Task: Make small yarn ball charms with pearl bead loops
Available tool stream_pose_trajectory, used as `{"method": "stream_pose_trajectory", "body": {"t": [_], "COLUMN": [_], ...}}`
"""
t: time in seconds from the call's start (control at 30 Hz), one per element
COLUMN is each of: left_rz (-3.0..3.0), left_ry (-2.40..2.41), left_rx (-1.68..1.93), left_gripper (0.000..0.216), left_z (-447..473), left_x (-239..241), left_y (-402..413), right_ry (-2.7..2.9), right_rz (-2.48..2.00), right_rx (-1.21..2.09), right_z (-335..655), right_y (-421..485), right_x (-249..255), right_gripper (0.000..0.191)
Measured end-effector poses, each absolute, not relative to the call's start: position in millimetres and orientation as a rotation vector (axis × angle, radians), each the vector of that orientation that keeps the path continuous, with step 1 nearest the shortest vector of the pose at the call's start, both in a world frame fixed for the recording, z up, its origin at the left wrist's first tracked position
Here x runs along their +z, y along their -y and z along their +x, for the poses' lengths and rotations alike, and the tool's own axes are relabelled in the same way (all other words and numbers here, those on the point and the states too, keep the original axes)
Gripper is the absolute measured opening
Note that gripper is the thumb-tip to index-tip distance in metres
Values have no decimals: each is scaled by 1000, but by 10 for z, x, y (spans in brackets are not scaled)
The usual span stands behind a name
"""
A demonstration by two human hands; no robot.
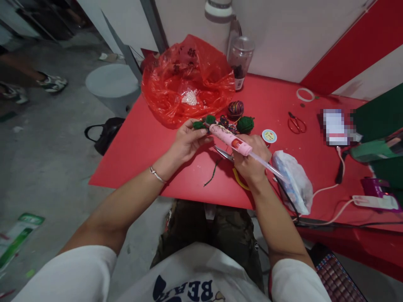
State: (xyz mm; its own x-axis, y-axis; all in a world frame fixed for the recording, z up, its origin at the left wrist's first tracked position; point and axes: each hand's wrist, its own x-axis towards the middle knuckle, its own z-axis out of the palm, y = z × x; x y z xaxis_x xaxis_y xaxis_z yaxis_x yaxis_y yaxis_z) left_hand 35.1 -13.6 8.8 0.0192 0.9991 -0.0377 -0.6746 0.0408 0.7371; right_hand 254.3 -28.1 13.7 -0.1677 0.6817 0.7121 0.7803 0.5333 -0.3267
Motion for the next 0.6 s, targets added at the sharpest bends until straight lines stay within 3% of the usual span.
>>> {"method": "stream_pose_trajectory", "body": {"t": [0.4, 0.6], "left_rz": [722, 1002], "left_ry": [-793, -918], "left_rx": [1551, 1635], "left_gripper": [49, 47], "left_z": [295, 365], "left_x": [-18, -27], "left_y": [46, 53], "right_ry": [1950, 1696], "right_rz": [-1232, -1265], "right_rx": [-116, -26], "right_z": [2558, 2564], "right_y": [288, 192], "right_x": [207, 144], "right_gripper": [28, 39]}}
